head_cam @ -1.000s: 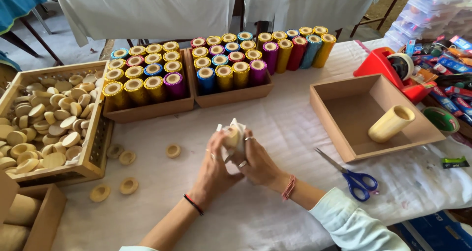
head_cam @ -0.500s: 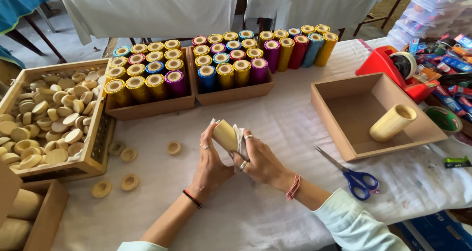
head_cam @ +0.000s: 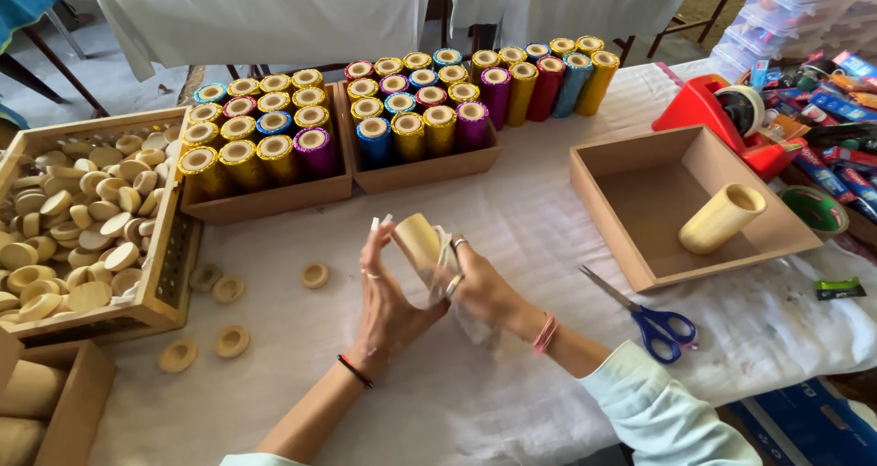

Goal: Wrap cylinders in gold foil and assemble paper crackers at a workshop table.

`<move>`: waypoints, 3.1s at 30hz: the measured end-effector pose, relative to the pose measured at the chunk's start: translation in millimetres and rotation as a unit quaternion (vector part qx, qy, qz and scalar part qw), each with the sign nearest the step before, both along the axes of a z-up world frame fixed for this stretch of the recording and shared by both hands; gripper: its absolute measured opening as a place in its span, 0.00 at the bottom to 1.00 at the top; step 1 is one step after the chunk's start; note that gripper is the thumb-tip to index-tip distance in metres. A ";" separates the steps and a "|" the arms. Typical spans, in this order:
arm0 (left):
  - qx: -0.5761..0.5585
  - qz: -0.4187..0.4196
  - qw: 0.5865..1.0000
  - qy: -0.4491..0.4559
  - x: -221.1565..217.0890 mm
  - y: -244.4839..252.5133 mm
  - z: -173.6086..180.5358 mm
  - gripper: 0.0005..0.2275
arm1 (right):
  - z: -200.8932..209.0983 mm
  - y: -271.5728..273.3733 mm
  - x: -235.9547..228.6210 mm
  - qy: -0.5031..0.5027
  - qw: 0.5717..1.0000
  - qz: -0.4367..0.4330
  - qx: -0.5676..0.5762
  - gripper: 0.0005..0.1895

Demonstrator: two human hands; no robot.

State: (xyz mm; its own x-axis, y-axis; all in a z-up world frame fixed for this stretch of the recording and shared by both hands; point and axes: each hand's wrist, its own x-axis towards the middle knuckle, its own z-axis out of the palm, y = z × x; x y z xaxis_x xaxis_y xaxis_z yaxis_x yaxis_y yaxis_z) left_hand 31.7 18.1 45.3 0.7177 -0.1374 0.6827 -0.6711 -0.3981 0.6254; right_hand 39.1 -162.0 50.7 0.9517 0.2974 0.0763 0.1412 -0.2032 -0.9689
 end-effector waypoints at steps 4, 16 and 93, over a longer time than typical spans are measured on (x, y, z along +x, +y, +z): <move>0.109 0.043 0.993 -0.015 0.5 -3.4 -15.7 0.58 | -11.0 0.2 -3.5 -0.247 0.946 -0.050 -0.205 0.38; -0.028 0.017 0.996 0.082 1.6 -9.3 -13.6 0.56 | 2.5 -1.7 -7.0 0.191 0.953 0.078 0.224 0.34; 0.051 -0.045 0.997 -0.019 -2.6 -2.9 -21.7 0.23 | 2.0 -28.5 22.2 -0.079 0.974 -0.204 0.059 0.18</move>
State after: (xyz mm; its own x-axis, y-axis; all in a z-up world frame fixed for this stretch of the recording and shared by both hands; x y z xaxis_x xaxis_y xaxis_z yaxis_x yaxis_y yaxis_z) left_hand 29.0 15.3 23.6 0.6728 -0.2707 0.6885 -0.7297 -0.3958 0.5575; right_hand 61.3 -190.6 52.7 0.9627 -0.1220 0.2416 0.2209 -0.1615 -0.9618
